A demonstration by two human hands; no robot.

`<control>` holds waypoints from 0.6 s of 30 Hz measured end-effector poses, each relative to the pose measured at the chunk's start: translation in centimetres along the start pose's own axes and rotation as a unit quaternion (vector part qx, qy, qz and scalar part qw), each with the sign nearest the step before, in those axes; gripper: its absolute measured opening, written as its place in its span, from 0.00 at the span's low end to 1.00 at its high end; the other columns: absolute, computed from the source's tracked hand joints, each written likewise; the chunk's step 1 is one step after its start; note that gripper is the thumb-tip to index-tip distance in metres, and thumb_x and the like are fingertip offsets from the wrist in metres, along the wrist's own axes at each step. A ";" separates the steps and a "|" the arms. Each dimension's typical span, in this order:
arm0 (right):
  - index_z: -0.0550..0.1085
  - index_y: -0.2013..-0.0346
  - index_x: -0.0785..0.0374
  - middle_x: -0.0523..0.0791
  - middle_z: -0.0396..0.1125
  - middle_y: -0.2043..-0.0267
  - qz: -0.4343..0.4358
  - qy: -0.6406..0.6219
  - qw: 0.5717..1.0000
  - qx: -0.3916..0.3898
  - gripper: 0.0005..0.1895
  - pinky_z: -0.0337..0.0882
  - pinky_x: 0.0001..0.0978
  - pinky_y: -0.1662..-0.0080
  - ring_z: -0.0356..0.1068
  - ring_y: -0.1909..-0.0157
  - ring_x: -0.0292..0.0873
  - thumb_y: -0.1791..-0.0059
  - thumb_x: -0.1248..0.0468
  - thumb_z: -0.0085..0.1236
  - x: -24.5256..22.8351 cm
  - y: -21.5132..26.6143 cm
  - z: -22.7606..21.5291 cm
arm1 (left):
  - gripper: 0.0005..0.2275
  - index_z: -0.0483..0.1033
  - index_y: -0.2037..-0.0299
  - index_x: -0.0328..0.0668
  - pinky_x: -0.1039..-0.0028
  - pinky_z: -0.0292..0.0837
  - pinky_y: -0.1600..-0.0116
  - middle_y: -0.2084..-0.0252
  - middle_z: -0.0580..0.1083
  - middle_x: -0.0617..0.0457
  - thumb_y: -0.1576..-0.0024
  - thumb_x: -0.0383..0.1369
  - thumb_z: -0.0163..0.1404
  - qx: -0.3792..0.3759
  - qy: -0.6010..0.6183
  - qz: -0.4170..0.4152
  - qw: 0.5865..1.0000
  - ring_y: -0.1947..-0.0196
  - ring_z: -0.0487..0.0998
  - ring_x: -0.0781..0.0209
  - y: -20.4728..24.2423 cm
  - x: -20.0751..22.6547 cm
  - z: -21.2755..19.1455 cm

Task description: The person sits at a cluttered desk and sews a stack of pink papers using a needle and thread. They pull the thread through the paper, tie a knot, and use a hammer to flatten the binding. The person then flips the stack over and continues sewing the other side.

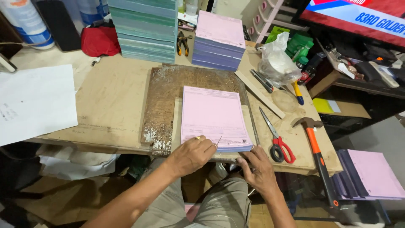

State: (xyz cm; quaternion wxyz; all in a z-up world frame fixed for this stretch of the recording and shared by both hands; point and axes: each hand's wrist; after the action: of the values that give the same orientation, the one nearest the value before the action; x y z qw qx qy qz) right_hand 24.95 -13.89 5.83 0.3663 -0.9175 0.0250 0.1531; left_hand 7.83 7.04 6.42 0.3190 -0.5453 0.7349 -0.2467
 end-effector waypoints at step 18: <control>0.78 0.59 0.59 0.42 0.75 0.60 0.090 -0.022 0.993 0.071 0.05 0.68 0.38 0.50 0.74 0.56 0.44 0.47 0.65 0.54 -7.0 -5.5 4.5 | 0.12 0.73 0.54 0.34 0.64 0.70 0.61 0.64 0.70 0.48 0.42 0.32 0.58 -0.074 0.171 -0.114 0.976 0.67 0.70 0.54 1.1 -0.7 -0.7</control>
State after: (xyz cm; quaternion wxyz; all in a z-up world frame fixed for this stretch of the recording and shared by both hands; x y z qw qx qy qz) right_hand 17.98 -7.27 8.51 0.4156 -0.8796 0.1100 0.2036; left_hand 6.75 8.03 6.30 0.1170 -0.5971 0.7281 -0.3155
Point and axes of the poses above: each hand's wrist, its own y-axis away from the middle knuckle, its own z-axis out of the palm, x = y × z
